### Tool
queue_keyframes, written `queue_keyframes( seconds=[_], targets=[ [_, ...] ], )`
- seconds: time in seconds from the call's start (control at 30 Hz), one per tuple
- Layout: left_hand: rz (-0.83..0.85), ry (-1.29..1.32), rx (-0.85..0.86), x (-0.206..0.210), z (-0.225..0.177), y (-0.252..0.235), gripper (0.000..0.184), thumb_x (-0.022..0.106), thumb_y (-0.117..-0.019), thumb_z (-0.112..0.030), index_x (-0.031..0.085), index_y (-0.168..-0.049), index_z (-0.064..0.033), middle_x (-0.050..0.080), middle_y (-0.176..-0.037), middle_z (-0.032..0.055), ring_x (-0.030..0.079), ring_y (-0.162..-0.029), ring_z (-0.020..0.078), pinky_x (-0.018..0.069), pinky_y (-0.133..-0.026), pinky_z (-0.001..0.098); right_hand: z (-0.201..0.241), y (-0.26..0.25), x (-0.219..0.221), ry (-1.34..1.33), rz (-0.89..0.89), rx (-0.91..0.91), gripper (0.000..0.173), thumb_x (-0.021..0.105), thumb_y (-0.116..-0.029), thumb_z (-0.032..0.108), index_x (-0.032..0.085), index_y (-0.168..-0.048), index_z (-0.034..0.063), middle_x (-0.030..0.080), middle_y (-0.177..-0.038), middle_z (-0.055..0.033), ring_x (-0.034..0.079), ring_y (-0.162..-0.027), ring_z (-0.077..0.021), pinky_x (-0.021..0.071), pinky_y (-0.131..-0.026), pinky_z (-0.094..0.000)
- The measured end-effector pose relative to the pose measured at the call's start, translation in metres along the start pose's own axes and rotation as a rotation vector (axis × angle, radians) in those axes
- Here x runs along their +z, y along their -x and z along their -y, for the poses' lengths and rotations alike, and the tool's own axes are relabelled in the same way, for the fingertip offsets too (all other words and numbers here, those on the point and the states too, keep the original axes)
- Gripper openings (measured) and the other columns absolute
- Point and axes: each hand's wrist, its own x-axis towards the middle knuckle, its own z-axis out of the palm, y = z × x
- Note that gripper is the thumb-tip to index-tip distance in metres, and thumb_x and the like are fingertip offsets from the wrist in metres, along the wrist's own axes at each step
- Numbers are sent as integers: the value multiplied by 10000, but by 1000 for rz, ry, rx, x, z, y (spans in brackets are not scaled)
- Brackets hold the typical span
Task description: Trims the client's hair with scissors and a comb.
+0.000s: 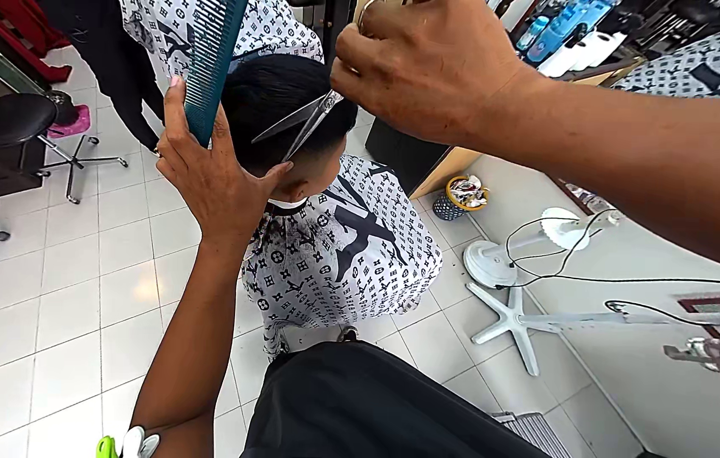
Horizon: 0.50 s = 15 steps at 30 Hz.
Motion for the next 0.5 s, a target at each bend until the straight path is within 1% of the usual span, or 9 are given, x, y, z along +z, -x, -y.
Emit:
queue_keyframes(
  seconds=[0.07,0.17,0.2,0.27,0.3,0.37,0.43,0.5],
  targets=[
    [-5,17,0,0,4,1,1150,760,-693,-732,446,-1522,1,341,-1568,334,484,-1253,485,383,-918,593,5,-3,-8,20,24,-11,152,395,-967,-202,501,-1033,-115,549,-954,-273,620,-821,-419,493,-699,-506],
    [2,51,-20,0,8,0,1157,796,-674,-697,442,-1522,6,340,-1569,332,479,-1259,493,387,-914,608,11,-9,-22,60,91,-8,141,402,-955,-213,501,-967,-113,544,-869,-251,606,-743,-389,488,-710,-504],
    [-2,52,-24,1,10,0,1162,790,-674,-708,441,-1527,1,343,-1570,328,481,-1261,488,385,-915,609,13,-13,-26,75,105,-1,144,402,-953,-216,501,-965,-112,541,-863,-248,602,-742,-384,486,-738,-509],
    [-17,57,-24,4,15,1,1167,778,-674,-725,445,-1525,-1,345,-1569,325,489,-1245,479,385,-905,600,18,-18,-33,92,127,8,156,394,-955,-221,497,-989,-110,538,-906,-257,605,-799,-393,481,-803,-522],
    [-19,60,-26,5,17,2,1171,768,-676,-739,444,-1526,-2,347,-1567,325,489,-1241,475,386,-896,592,20,-21,-35,103,134,3,161,391,-955,-225,499,-997,-113,539,-913,-259,605,-806,-392,480,-828,-525],
    [-2,81,-43,5,21,3,1180,770,-680,-739,428,-1536,-2,333,-1574,326,477,-1257,481,388,-904,595,26,-27,-42,145,164,-3,158,389,-958,-229,503,-990,-125,546,-868,-253,609,-756,-371,479,-892,-534],
    [8,105,-52,6,25,3,1192,785,-675,-725,416,-1540,6,325,-1575,333,476,-1252,490,387,-904,604,32,-33,-50,187,217,0,153,383,-961,-224,503,-970,-128,549,-834,-243,608,-725,-352,475,-916,-529],
    [13,108,-59,7,29,4,1204,787,-670,-727,406,-1549,2,329,-1576,324,484,-1239,480,388,-900,599,37,-39,-56,194,249,5,151,383,-961,-219,498,-971,-123,537,-852,-239,604,-743,-353,471,-901,-521]
  ],
)
